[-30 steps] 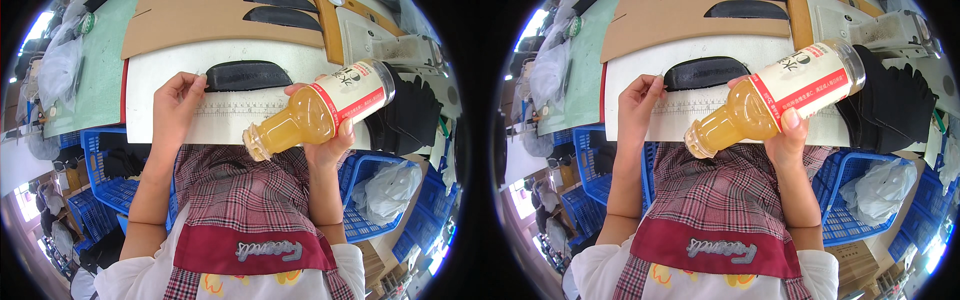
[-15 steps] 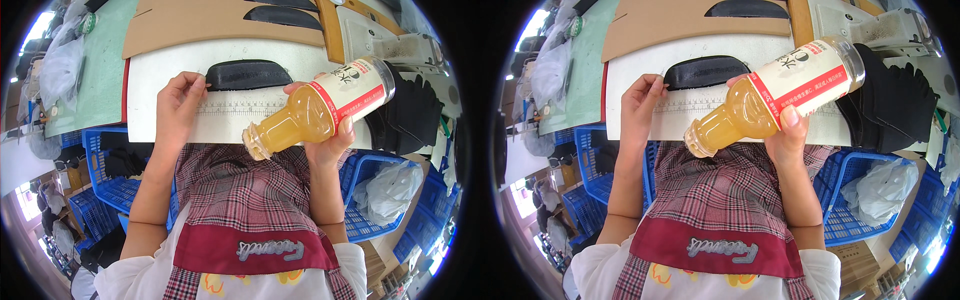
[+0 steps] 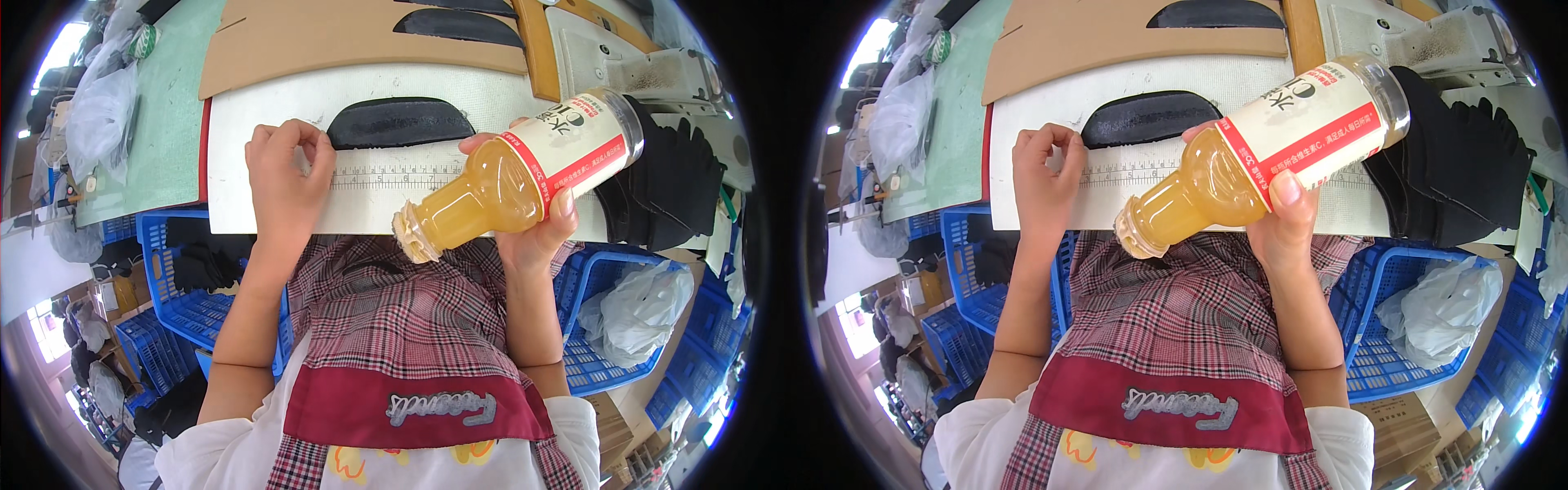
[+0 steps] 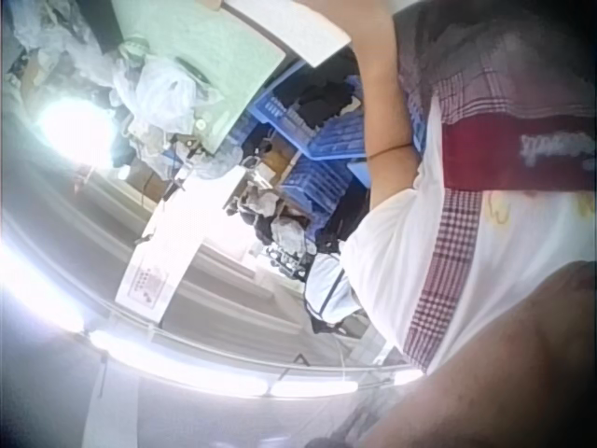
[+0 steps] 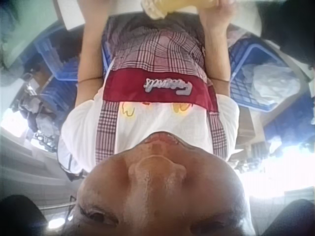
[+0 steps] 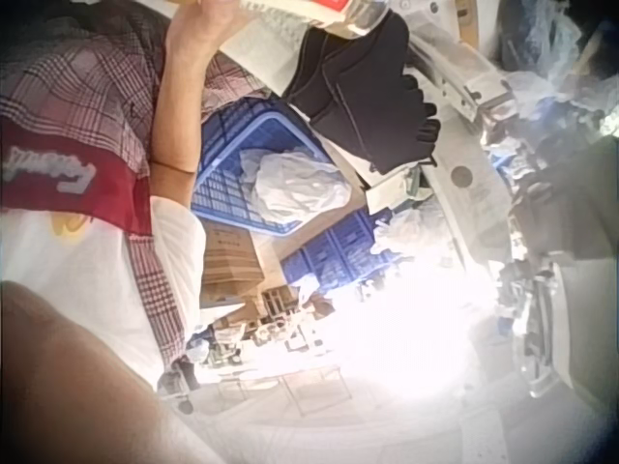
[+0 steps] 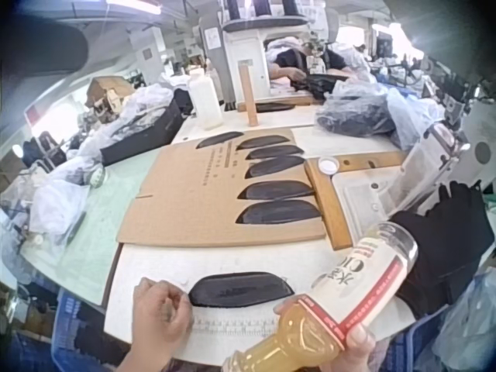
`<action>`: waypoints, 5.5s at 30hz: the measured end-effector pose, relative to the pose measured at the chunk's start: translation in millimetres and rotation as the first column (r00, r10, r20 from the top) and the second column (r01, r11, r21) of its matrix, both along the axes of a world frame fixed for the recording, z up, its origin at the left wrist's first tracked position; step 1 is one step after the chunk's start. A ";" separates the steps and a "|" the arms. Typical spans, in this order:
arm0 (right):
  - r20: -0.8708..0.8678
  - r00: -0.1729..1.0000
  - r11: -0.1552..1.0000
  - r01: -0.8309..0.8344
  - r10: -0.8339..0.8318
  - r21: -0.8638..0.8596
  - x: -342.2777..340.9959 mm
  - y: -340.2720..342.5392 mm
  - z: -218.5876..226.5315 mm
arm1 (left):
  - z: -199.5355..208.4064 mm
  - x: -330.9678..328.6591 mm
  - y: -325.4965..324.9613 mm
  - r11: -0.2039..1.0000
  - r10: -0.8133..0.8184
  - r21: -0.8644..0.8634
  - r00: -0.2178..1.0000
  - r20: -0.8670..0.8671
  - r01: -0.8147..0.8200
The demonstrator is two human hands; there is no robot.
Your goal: The person applies a yellowish liquid from a plastic bottle onto the edges of black fabric pieces placed on a white cutting mat. The person handles the fabric pieces one by one, applying the liquid along the perimeter of each piece before placing them on a cardboard sheet.
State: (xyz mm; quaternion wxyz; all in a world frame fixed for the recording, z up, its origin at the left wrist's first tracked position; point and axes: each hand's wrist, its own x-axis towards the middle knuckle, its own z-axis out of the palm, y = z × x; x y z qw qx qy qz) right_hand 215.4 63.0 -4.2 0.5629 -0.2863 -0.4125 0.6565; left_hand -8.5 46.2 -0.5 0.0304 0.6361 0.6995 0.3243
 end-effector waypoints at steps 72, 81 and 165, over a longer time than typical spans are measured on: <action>0.014 1.000 1.000 -0.005 0.005 0.004 0.1 2.1 -1.5 | -0.3 -14.7 2.8 0.976 0.005 -0.168 0.750 0.662 0.141; 0.014 1.000 1.000 -0.026 0.025 0.007 2.9 1.3 -1.4 | -2.2 -14.6 2.9 0.976 0.007 -0.166 0.738 0.675 0.143; 0.046 0.995 0.981 0.096 -0.089 -0.172 0.4 -6.1 5.4 | 42.3 -74.4 267.0 0.920 -0.176 0.107 0.155 0.972 0.376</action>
